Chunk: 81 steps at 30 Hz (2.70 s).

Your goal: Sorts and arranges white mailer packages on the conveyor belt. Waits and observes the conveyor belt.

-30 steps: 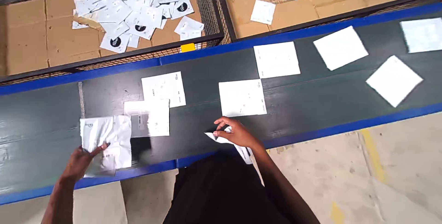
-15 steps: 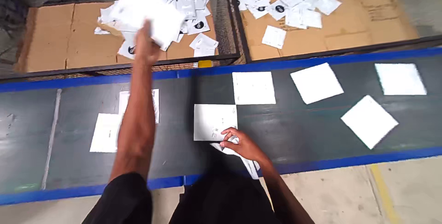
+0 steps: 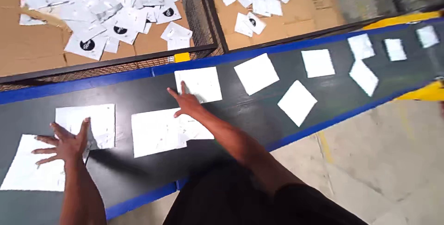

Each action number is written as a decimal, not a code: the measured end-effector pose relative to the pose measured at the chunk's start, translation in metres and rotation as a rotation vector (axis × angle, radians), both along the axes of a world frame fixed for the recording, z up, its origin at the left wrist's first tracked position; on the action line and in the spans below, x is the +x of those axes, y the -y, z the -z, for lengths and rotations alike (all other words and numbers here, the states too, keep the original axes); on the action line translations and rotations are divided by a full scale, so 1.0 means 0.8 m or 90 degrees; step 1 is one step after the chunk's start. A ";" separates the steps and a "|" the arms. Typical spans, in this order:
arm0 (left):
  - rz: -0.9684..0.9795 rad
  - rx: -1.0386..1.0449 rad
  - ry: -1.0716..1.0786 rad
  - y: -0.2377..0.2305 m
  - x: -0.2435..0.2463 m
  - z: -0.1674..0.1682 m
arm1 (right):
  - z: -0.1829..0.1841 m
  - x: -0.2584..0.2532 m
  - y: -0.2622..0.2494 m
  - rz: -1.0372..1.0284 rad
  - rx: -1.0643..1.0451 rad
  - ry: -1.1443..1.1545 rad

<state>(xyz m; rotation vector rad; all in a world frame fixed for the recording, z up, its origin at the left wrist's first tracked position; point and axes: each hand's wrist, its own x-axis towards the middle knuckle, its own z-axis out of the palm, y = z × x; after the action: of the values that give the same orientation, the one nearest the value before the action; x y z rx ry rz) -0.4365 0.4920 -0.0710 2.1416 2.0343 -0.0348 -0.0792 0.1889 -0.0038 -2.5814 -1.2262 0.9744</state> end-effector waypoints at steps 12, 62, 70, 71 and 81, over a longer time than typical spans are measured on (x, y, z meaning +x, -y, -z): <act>0.430 0.084 0.003 0.370 0.346 0.025 | 0.026 0.187 0.346 0.104 0.072 0.061; 0.293 -0.029 0.078 0.491 0.197 -0.028 | -0.037 0.509 0.377 -0.006 -0.053 -0.045; 0.102 -0.053 0.051 0.402 0.127 -0.021 | -0.214 0.465 0.214 -0.003 0.154 -0.488; 0.104 -0.053 0.063 0.385 0.126 -0.019 | -0.218 0.475 0.215 0.044 0.246 -0.532; 0.212 -0.005 0.068 0.327 0.153 0.002 | 0.052 0.393 0.333 0.009 0.153 0.108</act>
<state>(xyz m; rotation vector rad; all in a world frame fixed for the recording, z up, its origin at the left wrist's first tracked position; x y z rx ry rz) -0.3142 0.2302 -0.0725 2.3972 1.6004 0.0256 0.2353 -0.0777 -0.0454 -2.5180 -1.2739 0.5729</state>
